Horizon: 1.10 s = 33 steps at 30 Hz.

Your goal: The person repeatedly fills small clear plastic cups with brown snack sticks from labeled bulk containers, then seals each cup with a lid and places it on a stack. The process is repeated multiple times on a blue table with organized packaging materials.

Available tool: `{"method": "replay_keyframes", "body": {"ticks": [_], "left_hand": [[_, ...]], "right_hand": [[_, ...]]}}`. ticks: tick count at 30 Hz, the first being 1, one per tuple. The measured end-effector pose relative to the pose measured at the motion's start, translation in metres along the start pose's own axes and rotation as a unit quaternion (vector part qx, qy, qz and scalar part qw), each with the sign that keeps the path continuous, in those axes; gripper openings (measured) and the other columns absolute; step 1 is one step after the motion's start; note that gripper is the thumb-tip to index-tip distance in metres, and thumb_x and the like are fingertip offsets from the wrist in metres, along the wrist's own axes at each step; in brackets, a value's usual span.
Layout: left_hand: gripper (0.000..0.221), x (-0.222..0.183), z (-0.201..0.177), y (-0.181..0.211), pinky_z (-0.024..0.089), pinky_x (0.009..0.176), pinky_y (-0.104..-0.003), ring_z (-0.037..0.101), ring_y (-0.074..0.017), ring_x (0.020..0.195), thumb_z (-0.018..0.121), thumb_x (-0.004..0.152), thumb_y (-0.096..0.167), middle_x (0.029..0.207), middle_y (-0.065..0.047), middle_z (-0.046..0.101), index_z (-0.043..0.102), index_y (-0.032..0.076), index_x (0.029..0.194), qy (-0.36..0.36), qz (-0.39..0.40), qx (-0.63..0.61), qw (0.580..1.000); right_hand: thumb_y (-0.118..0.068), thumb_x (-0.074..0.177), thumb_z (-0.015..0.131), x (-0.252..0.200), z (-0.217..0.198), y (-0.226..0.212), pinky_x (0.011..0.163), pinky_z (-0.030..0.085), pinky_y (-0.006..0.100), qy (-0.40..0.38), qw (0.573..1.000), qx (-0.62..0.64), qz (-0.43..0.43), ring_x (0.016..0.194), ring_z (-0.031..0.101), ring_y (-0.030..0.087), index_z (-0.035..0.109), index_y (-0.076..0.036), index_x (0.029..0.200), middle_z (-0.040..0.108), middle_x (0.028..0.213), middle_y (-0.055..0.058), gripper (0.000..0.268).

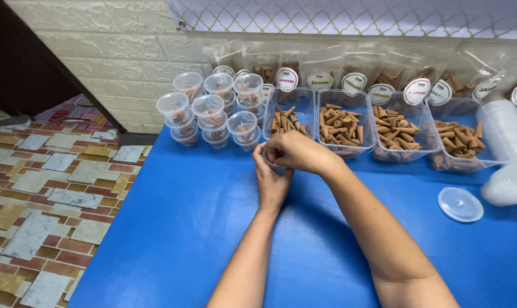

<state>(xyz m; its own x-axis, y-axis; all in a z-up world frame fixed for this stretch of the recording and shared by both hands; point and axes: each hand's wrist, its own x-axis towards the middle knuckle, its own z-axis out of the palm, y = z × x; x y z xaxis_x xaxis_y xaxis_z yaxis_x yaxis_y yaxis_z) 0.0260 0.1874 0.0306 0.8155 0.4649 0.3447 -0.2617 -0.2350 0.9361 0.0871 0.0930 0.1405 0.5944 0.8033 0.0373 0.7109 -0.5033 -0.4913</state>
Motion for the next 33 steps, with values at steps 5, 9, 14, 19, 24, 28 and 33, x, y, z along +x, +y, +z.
{"method": "replay_keyframes", "body": {"ticks": [5,9,14,19,24,28,33], "left_hand": [[0.083,0.001,0.002,-0.006,0.054,0.095,-0.046,0.068,-0.0335,0.112,0.086,0.068,0.012,0.120,-0.013,0.069,0.039,0.014,0.136,0.019,0.009,0.015,1.000],[0.086,0.002,0.004,-0.009,0.054,0.092,-0.045,0.068,-0.0353,0.107,0.087,0.067,0.011,0.124,-0.016,0.065,0.037,0.011,0.137,0.038,0.025,0.011,0.999],[0.090,0.004,0.005,-0.013,0.054,0.093,-0.046,0.067,-0.0365,0.109,0.086,0.068,0.007,0.127,-0.016,0.063,0.033,0.012,0.141,0.037,0.024,0.024,0.999],[0.092,0.004,0.005,-0.013,0.053,0.092,-0.048,0.066,-0.0369,0.110,0.085,0.070,0.007,0.129,-0.016,0.061,0.029,0.013,0.143,0.030,0.018,0.030,0.999],[0.086,0.004,0.002,-0.008,0.053,0.096,-0.047,0.066,-0.0410,0.112,0.086,0.070,0.006,0.130,-0.015,0.060,0.031,0.015,0.135,0.023,0.012,0.005,1.000],[0.085,0.004,0.000,-0.003,0.054,0.095,-0.047,0.066,-0.0410,0.112,0.086,0.070,0.004,0.130,-0.015,0.061,0.030,0.015,0.133,0.018,0.016,0.003,1.000],[0.084,0.005,0.003,-0.006,0.055,0.095,-0.047,0.066,-0.0408,0.113,0.086,0.071,0.006,0.132,-0.014,0.060,0.029,0.015,0.132,0.018,0.021,-0.004,1.000]], "right_hand": [[-0.011,0.088,0.073,0.003,-0.005,0.004,0.086,0.058,0.043,0.019,1.000,0.006,0.017,0.091,0.075,0.031,0.076,-0.010,0.089,0.078,0.088,0.012,0.003],[-0.019,0.096,0.066,-0.003,-0.028,0.016,0.078,0.057,0.052,0.160,0.987,-0.018,0.006,0.089,0.072,0.042,0.073,-0.006,0.095,0.075,0.087,0.019,0.014],[-0.053,0.109,0.034,0.005,-0.008,0.057,0.099,0.044,0.058,0.162,0.972,-0.141,0.092,0.104,0.069,0.037,0.071,-0.015,0.100,0.074,0.094,0.016,0.054],[-0.056,0.110,0.018,0.011,0.009,0.060,0.112,0.028,0.061,0.094,0.963,-0.206,0.146,0.123,0.063,0.036,0.074,-0.020,0.108,0.076,0.106,0.017,0.066],[-0.061,0.107,0.012,0.015,0.014,0.060,0.116,0.016,0.060,0.054,0.958,-0.215,0.183,0.129,0.060,0.030,0.079,-0.021,0.103,0.078,0.108,0.014,0.077],[-0.062,0.108,0.012,0.013,0.014,0.061,0.115,0.015,0.061,0.063,0.956,-0.217,0.187,0.125,0.062,0.029,0.079,-0.020,0.100,0.078,0.104,0.012,0.079],[-0.058,0.108,0.017,0.018,0.020,0.073,0.116,0.013,0.065,0.081,0.956,-0.218,0.180,0.116,0.066,0.032,0.080,-0.014,0.093,0.078,0.099,0.016,0.079]]}}
